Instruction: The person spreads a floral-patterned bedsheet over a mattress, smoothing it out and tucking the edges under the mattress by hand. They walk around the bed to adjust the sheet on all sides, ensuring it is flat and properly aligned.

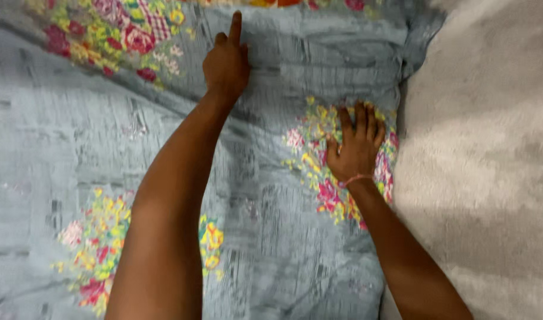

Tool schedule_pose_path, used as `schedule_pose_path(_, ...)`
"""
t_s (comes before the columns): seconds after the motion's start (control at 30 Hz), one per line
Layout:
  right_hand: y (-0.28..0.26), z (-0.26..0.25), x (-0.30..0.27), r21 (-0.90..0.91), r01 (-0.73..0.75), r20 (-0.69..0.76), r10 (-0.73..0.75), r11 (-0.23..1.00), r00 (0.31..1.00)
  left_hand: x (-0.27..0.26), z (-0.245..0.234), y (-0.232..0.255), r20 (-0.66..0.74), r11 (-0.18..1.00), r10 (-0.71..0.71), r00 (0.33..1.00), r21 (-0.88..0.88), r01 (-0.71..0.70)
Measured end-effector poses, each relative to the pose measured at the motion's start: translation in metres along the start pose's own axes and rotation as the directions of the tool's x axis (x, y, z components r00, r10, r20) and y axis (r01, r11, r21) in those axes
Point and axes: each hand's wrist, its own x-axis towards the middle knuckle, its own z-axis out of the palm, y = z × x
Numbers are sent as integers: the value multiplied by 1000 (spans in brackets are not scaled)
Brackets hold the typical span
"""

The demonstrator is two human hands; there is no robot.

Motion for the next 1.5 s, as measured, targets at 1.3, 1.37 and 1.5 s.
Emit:
schedule_pose_path(1.3,-2,-3,9,-50,-18,3,18,999,1000,-21,93,135,-270,954,194,943,-170,-245)
schedule_pose_path(1.37,2,-3,5,-12,-50,-21,50,999,999,-25,93,140,-227,957,213,950,-147,-250)
schedule_pose_path(1.5,31,6,47,152,-127,-209,157,980,965,-17,85,138,-209,961,242,948,-86,-264)
